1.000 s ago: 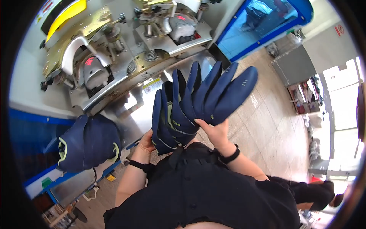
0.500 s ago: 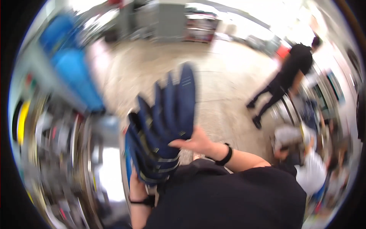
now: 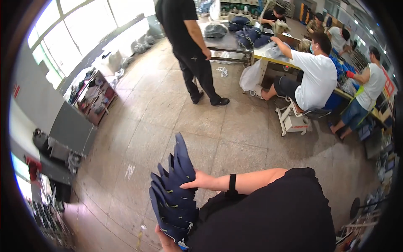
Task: Operating industrial footwear machines and managing components on a production line.
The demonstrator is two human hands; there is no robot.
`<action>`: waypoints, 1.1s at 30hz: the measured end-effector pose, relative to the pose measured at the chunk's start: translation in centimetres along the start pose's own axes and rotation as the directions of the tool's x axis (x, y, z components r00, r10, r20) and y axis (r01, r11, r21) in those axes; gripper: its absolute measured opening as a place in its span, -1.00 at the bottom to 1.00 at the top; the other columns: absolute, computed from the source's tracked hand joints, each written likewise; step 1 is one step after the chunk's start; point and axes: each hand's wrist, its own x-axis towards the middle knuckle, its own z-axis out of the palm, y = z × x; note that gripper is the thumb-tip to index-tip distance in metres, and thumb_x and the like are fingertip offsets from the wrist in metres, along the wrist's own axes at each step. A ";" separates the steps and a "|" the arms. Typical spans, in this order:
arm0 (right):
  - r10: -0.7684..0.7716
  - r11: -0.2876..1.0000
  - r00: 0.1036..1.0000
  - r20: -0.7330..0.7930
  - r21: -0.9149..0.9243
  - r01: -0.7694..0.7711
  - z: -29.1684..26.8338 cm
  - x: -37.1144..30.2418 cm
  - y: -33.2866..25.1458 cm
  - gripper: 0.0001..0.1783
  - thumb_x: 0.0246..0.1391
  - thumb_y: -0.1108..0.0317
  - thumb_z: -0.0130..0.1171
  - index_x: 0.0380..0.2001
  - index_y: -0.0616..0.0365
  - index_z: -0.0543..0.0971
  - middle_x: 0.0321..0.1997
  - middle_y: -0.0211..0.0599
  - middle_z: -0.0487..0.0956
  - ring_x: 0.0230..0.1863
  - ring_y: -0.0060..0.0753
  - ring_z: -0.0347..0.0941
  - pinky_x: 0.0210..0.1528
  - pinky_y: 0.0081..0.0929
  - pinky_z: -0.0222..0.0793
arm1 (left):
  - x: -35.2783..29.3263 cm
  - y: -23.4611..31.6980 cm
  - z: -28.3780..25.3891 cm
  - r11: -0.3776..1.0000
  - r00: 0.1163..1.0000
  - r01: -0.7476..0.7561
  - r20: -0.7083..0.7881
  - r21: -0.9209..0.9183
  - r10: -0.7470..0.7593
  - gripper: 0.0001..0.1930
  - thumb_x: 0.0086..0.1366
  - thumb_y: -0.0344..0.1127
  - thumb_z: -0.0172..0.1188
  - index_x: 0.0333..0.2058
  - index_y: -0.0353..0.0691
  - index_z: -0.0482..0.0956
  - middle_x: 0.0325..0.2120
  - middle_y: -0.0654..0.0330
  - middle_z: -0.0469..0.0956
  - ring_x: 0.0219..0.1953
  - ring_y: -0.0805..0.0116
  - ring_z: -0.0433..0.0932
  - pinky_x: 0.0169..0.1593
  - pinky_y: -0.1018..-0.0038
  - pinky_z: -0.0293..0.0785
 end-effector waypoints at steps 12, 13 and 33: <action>-0.044 0.971 0.806 -0.590 0.164 0.173 -17.5 -1.0 -4.2 -0.39 -0.04 0.35 0.37 0.08 0.24 0.39 0.02 -0.28 0.52 0.03 -0.42 0.43 0.07 -0.46 0.36 | 23.1 -2.1 17.9 0.883 0.892 0.365 0.160 0.296 -0.423 -0.45 0.36 0.07 -0.10 0.09 -0.28 0.40 0.02 0.07 0.50 0.02 0.18 0.51 0.13 0.30 0.41; -0.054 0.961 0.768 -0.638 0.177 0.214 -18.2 -1.4 -4.0 -0.41 -0.02 0.37 0.35 0.09 0.25 0.38 0.02 -0.28 0.52 0.03 -0.42 0.43 0.07 -0.46 0.36 | 24.1 -2.2 19.3 0.849 0.871 0.399 0.147 0.346 -0.470 -0.45 0.36 0.07 -0.09 0.09 -0.27 0.40 0.01 0.08 0.51 0.01 0.18 0.52 0.12 0.30 0.41; -0.104 0.943 0.216 -0.971 -0.027 0.331 -27.7 10.3 -12.7 -0.45 -0.04 0.41 0.37 0.03 0.25 0.42 -0.05 -0.34 0.55 -0.04 -0.49 0.46 0.01 -0.50 0.37 | 51.9 -0.4 38.1 0.640 0.506 0.258 0.463 0.724 -0.728 -0.36 0.28 0.04 0.10 0.21 -0.20 0.24 0.14 0.09 0.36 0.14 0.23 0.39 0.15 0.34 0.39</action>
